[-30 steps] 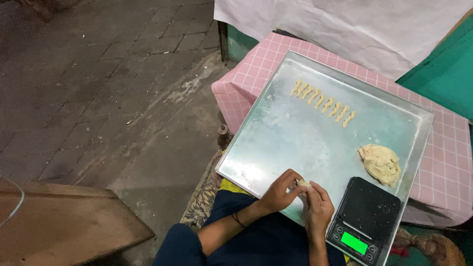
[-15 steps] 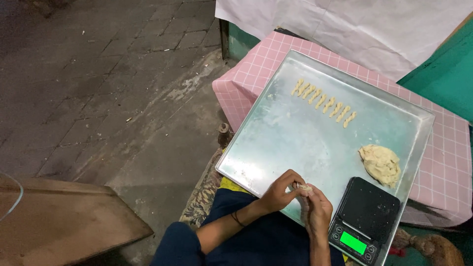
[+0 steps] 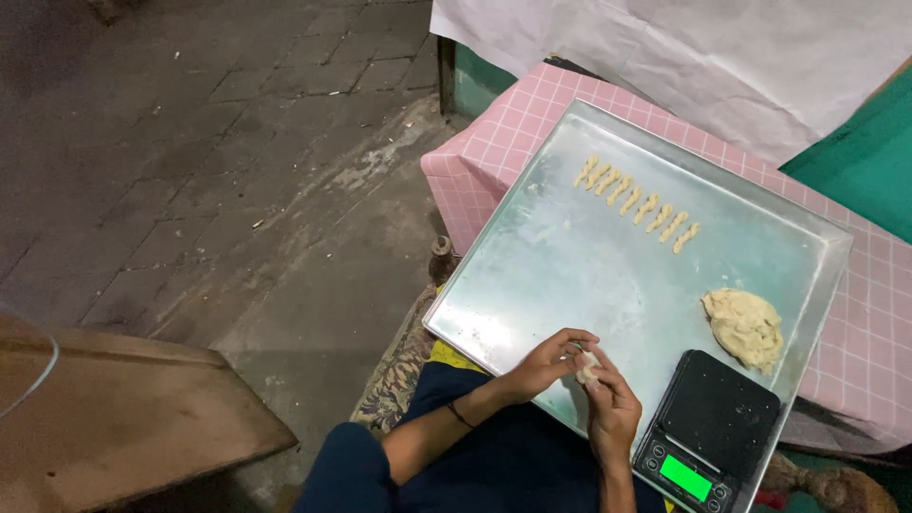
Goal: Shaping small portions of dough into thin, elongated strips and arranging them in rows on a metal tray.
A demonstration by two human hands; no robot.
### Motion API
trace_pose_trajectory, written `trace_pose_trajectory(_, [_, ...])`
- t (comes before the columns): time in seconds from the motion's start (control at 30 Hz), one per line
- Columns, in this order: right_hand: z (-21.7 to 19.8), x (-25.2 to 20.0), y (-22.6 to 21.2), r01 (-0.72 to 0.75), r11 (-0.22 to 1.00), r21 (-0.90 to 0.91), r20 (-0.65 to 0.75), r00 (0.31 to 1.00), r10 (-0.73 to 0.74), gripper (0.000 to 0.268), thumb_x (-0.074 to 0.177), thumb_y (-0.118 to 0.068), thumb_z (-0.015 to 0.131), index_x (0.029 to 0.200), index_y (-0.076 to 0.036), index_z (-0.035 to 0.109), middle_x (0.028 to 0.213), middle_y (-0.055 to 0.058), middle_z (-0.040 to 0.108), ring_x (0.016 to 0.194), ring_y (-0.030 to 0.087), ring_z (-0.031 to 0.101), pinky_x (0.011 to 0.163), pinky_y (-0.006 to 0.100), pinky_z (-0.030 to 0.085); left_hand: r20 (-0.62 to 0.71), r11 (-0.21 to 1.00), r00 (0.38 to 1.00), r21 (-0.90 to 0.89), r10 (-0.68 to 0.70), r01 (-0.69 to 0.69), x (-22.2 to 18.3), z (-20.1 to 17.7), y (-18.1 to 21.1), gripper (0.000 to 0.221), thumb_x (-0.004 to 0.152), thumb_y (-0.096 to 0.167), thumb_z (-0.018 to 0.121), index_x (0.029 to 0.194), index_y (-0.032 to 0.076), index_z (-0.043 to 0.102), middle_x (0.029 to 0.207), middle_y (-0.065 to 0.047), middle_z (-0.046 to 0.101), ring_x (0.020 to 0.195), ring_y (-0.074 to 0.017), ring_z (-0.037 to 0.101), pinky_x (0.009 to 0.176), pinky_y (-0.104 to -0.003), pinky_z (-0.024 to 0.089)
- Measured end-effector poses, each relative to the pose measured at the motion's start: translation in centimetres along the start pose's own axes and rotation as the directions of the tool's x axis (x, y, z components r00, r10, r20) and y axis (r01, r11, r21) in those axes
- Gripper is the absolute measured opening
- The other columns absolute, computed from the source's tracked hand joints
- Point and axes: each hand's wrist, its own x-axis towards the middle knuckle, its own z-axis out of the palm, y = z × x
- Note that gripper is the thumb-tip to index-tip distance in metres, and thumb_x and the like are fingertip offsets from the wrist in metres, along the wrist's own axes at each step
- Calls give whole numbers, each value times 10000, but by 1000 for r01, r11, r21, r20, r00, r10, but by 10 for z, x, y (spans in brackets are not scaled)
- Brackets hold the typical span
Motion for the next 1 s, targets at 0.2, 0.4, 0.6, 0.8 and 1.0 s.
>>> trace_pose_trajectory(0.2, [-1, -3, -2, 60, 975, -214, -63, 995, -75, 97, 892, -39, 727, 984, -19, 703, 1200, 171, 723, 1120, 228, 677, 969, 311, 546, -77, 999, 997, 47, 17, -13, 2, 1, -3, 275, 1030, 311, 612, 1252, 149, 605, 1230, -16, 608, 1083, -155, 586, 955, -303, 471])
trace_pose_trajectory(0.4, [8, 7, -30, -174, 985, -13, -158, 973, 170, 600, 895, -58, 657, 1477, 30, 539, 1190, 194, 661, 1049, 256, 650, 946, 327, 523, 37, 994, 993, 17, 109, -109, -1, 2, -13, 223, 1074, 226, 592, 1257, 103, 630, 1230, -33, 658, 1095, -121, 621, 995, -269, 498])
trace_pose_trajectory(0.6, [-14, 16, -5, -202, 973, 110, -130, 968, 215, 294, 921, -45, 681, 1204, 30, 654, 1133, 166, 692, 957, 222, 693, 879, 266, 583, 65, 991, 989, 3, 133, -134, -3, 0, -14, 287, 1010, 259, 685, 1254, 122, 621, 1150, -45, 650, 1076, -134, 627, 989, -268, 508])
trace_pose_trajectory(0.8, [-21, 18, -3, -17, 972, -232, -79, 997, -1, 128, 896, -76, 759, 1004, -60, 692, 1021, 43, 663, 912, 116, 621, 791, 224, 502, 45, 973, 982, 134, 183, -187, -5, 4, -8, 340, 986, 274, 698, 1245, 102, 560, 1056, -37, 614, 982, -133, 606, 914, -283, 510])
trace_pose_trajectory(1.0, [23, 11, -64, 308, 731, -608, 137, 948, -286, 131, 953, -110, 737, 1060, -37, 753, 996, 89, 727, 917, 135, 674, 713, 241, 527, -98, 944, 968, 261, 231, -199, -4, 8, -3, 298, 1016, 254, 640, 1234, 55, 601, 1063, -96, 677, 957, -194, 665, 851, -321, 550])
